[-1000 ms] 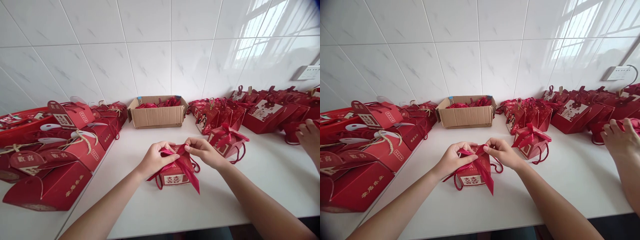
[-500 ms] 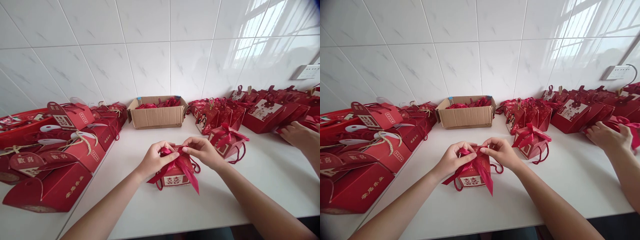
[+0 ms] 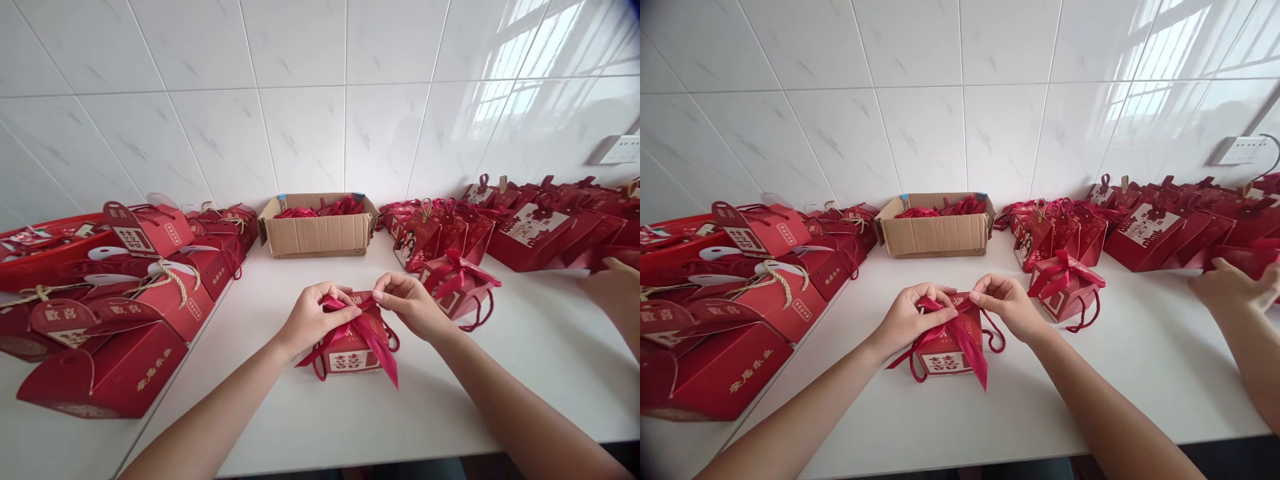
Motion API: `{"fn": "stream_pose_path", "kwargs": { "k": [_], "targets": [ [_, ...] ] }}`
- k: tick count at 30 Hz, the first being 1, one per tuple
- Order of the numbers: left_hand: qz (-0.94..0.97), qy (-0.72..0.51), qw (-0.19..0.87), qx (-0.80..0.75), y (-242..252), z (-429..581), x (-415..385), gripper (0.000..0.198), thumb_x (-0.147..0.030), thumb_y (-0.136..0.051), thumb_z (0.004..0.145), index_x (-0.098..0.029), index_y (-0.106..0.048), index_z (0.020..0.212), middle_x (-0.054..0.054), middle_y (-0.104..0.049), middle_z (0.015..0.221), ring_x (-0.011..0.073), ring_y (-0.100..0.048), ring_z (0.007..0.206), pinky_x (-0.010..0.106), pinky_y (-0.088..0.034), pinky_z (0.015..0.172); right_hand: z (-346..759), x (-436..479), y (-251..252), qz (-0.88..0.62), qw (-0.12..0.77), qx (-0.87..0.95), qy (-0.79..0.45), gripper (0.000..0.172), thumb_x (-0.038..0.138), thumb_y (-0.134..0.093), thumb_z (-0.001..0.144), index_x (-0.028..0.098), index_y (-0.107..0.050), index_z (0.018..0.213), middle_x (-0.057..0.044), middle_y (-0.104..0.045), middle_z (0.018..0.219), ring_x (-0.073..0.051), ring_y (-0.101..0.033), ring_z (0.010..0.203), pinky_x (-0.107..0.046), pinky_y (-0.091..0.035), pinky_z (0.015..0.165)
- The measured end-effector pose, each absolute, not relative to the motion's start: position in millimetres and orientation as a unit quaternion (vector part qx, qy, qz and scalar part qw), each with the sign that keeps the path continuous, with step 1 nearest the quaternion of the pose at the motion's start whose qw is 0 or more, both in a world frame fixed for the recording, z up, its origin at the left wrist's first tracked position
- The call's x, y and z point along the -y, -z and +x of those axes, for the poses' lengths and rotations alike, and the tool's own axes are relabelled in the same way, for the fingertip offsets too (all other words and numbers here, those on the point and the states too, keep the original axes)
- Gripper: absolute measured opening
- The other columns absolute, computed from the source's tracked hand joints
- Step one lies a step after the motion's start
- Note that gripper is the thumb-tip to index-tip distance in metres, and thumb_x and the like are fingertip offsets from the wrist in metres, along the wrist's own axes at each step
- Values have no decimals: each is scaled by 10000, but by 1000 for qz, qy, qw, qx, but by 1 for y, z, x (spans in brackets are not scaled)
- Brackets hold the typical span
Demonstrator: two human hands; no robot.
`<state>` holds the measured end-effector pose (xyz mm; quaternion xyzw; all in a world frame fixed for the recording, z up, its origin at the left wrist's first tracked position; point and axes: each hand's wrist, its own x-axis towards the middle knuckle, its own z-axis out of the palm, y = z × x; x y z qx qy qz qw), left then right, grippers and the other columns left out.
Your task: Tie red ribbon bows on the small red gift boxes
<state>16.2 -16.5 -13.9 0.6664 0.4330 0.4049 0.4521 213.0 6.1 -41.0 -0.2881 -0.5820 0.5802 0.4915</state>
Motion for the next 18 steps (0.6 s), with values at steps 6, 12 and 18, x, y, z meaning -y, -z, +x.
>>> {"fn": "stream_pose_path", "kwargs": {
  "k": [6, 12, 18],
  "targets": [
    [675, -390, 436, -450, 13, 17, 15, 213, -329, -719, 685, -161, -589, 670, 123, -656, 1079, 249, -616, 1017, 390, -442, 899, 217, -12, 40, -312, 495, 608, -536, 230, 363, -732, 703, 164, -619, 679, -9, -588, 667, -117, -520, 621, -277, -447, 604],
    [702, -382, 405, -445, 15, 12, 13, 169, -307, -708, 699, -164, -618, 694, 124, -673, 1025, 257, -562, 1116, 380, -414, 936, 218, -14, 42, -326, 453, 641, -527, 247, 381, -698, 738, 160, -595, 701, 5, -543, 672, -106, -498, 618, -257, -431, 595],
    [710, -403, 392, -425, 17, 12, 15, 224, -322, -684, 733, -188, -543, 844, 56, -641, 975, 214, -572, 1050, 341, -438, 891, 221, -8, 42, -270, 420, 757, -421, 518, 429, -706, 720, 261, -518, 1172, -89, -482, 1269, -234, -462, 1187, -379, -412, 960]
  ]
}}
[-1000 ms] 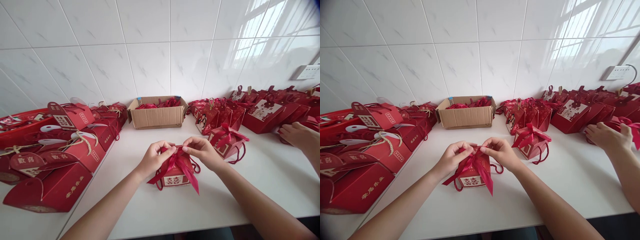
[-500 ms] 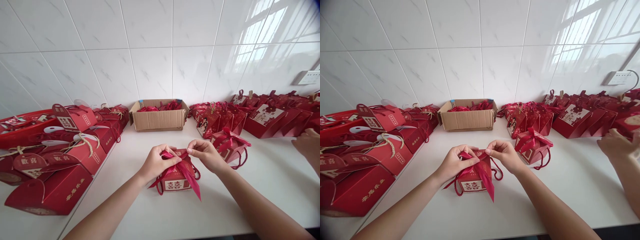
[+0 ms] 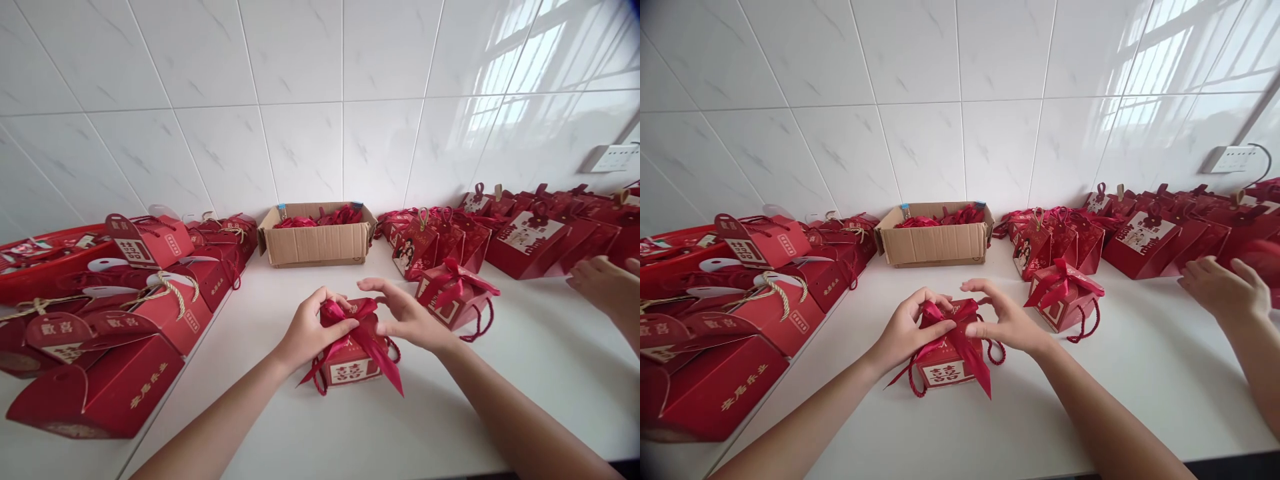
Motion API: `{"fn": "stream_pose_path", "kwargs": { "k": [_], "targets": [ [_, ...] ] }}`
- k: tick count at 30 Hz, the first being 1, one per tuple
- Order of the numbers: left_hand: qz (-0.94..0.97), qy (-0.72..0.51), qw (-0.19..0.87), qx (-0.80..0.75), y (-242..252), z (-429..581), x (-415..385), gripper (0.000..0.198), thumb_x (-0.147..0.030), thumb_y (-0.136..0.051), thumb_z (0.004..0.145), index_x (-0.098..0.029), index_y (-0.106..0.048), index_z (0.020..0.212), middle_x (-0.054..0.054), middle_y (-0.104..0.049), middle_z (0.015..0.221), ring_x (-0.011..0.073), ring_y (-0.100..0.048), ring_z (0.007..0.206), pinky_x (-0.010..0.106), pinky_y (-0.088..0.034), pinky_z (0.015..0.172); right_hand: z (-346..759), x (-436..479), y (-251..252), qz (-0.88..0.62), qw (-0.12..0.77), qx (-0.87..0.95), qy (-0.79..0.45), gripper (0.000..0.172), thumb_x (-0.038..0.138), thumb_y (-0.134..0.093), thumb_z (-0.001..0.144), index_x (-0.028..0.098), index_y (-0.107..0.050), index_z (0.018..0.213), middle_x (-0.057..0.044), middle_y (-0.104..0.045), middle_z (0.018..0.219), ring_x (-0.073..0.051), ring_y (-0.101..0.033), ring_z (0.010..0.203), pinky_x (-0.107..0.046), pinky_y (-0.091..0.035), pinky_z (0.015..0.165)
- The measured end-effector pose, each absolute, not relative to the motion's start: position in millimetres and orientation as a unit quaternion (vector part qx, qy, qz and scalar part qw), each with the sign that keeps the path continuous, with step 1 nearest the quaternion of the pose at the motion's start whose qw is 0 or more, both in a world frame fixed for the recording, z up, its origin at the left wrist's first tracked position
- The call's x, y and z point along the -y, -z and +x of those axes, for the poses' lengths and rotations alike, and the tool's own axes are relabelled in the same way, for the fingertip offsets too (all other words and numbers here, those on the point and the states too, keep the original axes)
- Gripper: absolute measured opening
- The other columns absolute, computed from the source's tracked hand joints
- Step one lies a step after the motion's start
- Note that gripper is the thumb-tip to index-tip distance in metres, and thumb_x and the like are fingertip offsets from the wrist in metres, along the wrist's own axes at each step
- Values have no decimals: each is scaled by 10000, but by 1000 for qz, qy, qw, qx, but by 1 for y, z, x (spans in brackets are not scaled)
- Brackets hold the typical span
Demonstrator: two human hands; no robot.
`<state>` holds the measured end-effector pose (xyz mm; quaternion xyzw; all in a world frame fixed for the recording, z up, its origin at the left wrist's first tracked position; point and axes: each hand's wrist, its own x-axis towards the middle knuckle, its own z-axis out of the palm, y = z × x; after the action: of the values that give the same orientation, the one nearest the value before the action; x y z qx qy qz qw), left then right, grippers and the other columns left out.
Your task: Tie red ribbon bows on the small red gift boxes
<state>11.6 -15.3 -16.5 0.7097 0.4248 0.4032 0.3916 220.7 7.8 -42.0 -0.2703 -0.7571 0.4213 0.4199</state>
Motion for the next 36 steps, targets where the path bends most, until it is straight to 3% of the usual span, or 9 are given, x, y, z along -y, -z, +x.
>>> {"fn": "stream_pose_path", "kwargs": {
  "k": [2, 4, 11, 16, 21, 25, 28, 33, 36],
  "targets": [
    [702, -419, 386, -427, 20, 12, 16, 268, -338, -668, 748, -202, -506, 913, 46, -607, 1032, 193, -579, 1003, 323, -451, 864, 217, -3, 40, -239, 379, 809, -382, 763, 439, -755, 656, 296, -405, 1318, -98, -314, 1434, -262, -317, 1322, -403, -333, 1048],
    [692, -446, 384, -418, 25, 13, 14, 290, -345, -647, 770, -213, -467, 954, 50, -569, 1085, 183, -559, 1031, 317, -441, 891, 212, 2, 38, -225, 346, 850, -328, 817, 453, -759, 644, 286, -382, 1349, -109, -286, 1448, -270, -297, 1332, -404, -321, 1058],
    [607, -535, 379, -449, 60, 13, -7, 277, -464, -422, 889, -229, -422, 1035, 79, -479, 1180, 201, -437, 1188, 359, -366, 980, 200, 13, 36, -482, 279, 831, 16, 640, 598, -512, 796, 239, -460, 1323, -153, -523, 1230, -340, -464, 1110, -526, -346, 922],
    [608, -479, 390, -499, 84, 14, -13, 270, -480, -399, 891, -235, -428, 999, 74, -485, 1170, 216, -451, 1156, 392, -346, 978, 210, 11, 44, -630, 224, 717, 198, 617, 509, -362, 882, -5, -576, 1149, -266, -508, 1230, -401, -336, 1251, -527, -217, 1027],
    [621, -447, 398, -506, 85, 15, -10, 273, -493, -382, 894, -237, -451, 958, 65, -501, 1161, 215, -453, 1154, 396, -326, 990, 252, -1, 48, -731, 163, 630, 206, 698, 525, -370, 851, -72, -524, 1178, -303, -341, 1391, -459, -162, 1333, -574, -107, 1057],
    [632, -424, 404, -508, 82, 16, -9, 272, -491, -388, 889, -233, -440, 959, 76, -502, 1170, 221, -472, 1144, 404, -333, 982, 308, -15, 47, -824, 158, 537, 86, 767, 641, -345, 814, 28, -457, 1260, -271, -393, 1360, -466, -279, 1278, -647, -212, 964],
    [639, -412, 403, -510, 81, 17, -9, 269, -484, -390, 886, -229, -441, 955, 85, -510, 1172, 231, -489, 1125, 413, -347, 967, 346, -25, 47, -840, 169, 508, 90, 753, 632, -374, 812, 60, -420, 1300, -247, -384, 1371, -444, -285, 1280, -637, -196, 981],
    [653, -413, 363, -521, 81, 19, -8, 250, -458, -416, 870, -223, -458, 947, 83, -542, 1126, 232, -521, 1064, 402, -395, 907, 326, -23, 59, -772, 271, 541, 198, 632, 458, -420, 863, 67, -358, 1355, -255, -108, 1500, -415, -5, 1382, -657, -116, 1004],
    [655, -418, 343, -528, 82, 21, -10, 235, -436, -437, 858, -221, -465, 948, 80, -555, 1100, 221, -542, 1026, 376, -427, 861, 263, -12, 75, -616, 303, 696, 213, 554, 393, -441, 870, 137, -376, 1357, -196, -101, 1524, -358, -6, 1403, -621, -104, 1047]
  ]
}}
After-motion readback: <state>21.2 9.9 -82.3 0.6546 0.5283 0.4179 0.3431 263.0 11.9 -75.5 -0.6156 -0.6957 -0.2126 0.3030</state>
